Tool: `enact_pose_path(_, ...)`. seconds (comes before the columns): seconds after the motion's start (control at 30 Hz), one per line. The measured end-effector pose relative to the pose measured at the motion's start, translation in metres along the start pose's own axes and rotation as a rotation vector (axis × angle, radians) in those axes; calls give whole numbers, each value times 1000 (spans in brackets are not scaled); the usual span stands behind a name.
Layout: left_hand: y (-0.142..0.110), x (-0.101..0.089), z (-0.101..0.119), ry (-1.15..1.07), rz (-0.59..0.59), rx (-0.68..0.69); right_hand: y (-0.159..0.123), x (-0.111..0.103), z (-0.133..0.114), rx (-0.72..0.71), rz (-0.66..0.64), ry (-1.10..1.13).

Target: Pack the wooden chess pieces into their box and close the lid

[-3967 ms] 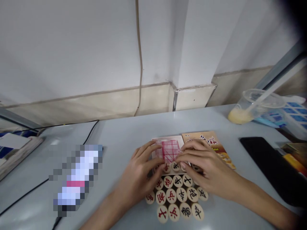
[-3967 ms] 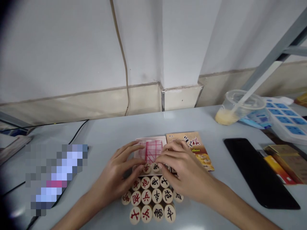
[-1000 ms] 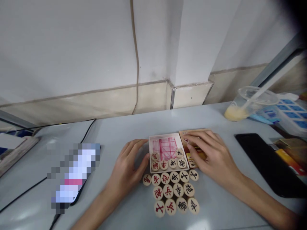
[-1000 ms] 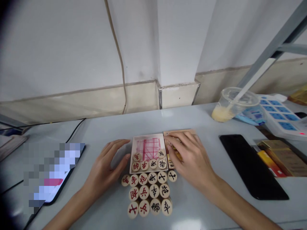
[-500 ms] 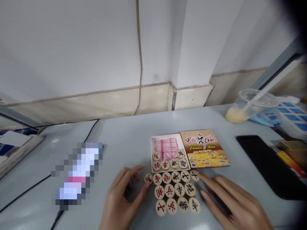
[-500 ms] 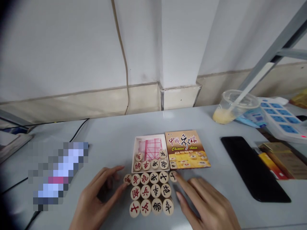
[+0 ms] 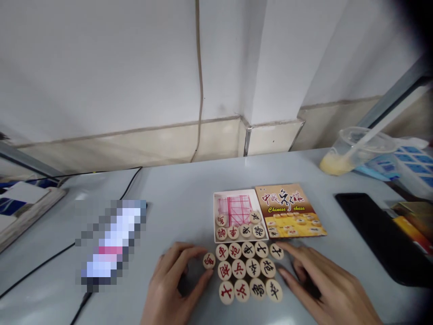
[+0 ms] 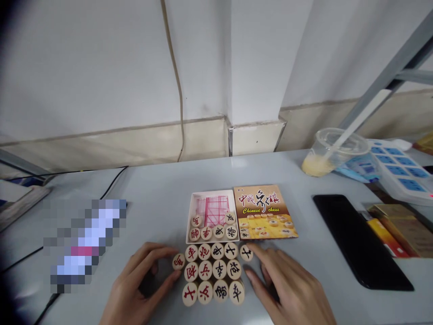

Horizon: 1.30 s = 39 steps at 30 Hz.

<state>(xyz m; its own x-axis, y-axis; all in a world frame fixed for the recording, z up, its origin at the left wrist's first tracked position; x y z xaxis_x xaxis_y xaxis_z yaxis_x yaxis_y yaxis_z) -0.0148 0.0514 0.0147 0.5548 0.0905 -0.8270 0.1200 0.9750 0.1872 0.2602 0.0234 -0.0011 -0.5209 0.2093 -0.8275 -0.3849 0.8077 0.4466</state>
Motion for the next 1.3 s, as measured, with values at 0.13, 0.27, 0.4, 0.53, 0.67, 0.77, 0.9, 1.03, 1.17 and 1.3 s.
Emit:
enact_pose_path(0.13, -1, -4, -1, -42, -7, 9, 0, 0, 1, 29, 20, 30)
enact_pose_path(0.27, 8, -15, 7, -100, 16, 32, 2, -7, 5, 77, 79, 103)
enact_pose_path(0.4, 34, -21, 30, -174, 29, 110, 29, -16, 3, 50, 104, 154)
enact_pose_path(0.53, 65, -14, 55, -234, -49, 230, 75, -20, -5, -84, 67, 171)
enact_pose_path(0.67, 86, -4, 64, -218, -86, 259, 111, -15, -8, -189, 66, 64)
enact_pose_path(0.77, 91, 5, 60, -212, -88, 233, 120, -5, -6, -219, 53, 42)
enact_pose_path(0.9, 87, 12, 55, -111, -36, 246, 118, 2, -3, -233, 27, 30)
enact_pose_path(1.03, 84, 15, 53, -29, -13, 256, 115, 3, -5, -280, 10, 2)
enact_pose_path(1.17, 86, 20, 50, -52, -53, 204, 116, 6, -3, -261, -14, 3)
enact_pose_path(1.3, 87, 23, 48, -23, -73, 205, 117, 9, -2, -265, -15, 5)
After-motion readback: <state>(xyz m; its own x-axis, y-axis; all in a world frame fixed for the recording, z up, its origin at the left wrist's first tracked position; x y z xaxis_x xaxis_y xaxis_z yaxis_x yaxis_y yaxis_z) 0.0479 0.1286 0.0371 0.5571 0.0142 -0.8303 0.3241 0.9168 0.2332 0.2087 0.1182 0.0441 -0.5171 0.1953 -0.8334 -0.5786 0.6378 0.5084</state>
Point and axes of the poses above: each hand's wrist, its own y-axis towards the middle knuckle, its own x-axis out of the palm, z = x × y, the point moved 8 cm from there along y, towards the middle knuckle, and after that the axes turned 8 degrees about -x, right-handed, at the moved point
